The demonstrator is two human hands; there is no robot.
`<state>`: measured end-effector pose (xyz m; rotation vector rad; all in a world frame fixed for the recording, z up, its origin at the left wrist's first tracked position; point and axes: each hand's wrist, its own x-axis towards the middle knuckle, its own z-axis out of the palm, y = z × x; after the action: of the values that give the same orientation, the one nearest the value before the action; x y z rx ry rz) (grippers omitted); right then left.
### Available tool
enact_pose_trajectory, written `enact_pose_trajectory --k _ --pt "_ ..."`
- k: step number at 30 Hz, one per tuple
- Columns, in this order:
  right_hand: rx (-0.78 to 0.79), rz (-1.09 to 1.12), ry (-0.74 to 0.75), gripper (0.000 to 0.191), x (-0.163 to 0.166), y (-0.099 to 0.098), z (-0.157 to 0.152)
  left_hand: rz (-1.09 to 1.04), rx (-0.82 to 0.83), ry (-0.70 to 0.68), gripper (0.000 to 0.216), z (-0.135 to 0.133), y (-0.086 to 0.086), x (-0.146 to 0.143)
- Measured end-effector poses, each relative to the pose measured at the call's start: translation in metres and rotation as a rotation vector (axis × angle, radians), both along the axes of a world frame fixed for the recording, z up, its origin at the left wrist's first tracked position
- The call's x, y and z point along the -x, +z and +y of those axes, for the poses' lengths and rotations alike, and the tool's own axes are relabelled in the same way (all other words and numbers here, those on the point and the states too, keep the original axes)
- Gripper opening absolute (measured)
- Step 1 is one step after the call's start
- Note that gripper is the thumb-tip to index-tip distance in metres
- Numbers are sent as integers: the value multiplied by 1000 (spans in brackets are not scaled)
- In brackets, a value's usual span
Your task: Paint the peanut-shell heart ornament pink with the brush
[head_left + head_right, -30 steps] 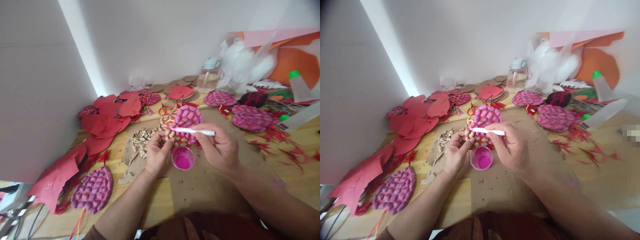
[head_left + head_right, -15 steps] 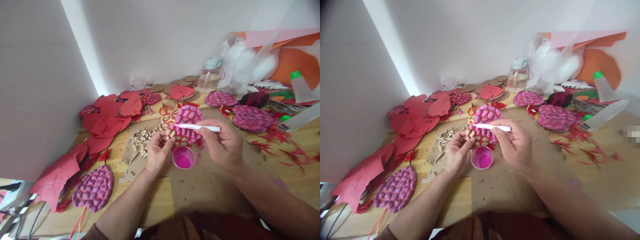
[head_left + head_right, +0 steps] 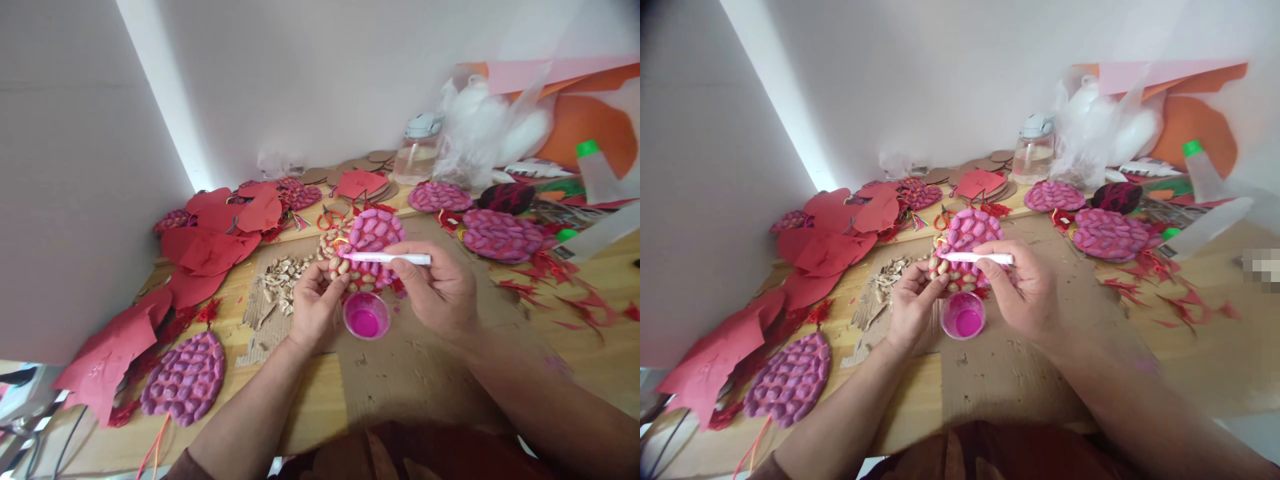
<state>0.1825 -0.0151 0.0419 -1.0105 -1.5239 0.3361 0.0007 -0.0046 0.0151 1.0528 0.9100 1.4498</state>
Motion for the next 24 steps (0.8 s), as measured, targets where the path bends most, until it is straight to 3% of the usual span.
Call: enact_pose_trajectory --k 4,9,13,17,24 --pt "-54 5 -66 9 -1 3 1 -28 20 -12 34 1 -1 1" --pt "27 12 23 14 -1 0 0 -18 14 -25 32 1 -2 2" --pt "-42 -14 -59 10 -1 2 0 -31 44 -23 35 1 -1 2" --pt "-30 -45 -2 12 -2 1 0 -29 41 -22 33 0 1 2" --pt "-39 86 -49 12 -4 2 4 -63 83 -1 39 3 2 1"
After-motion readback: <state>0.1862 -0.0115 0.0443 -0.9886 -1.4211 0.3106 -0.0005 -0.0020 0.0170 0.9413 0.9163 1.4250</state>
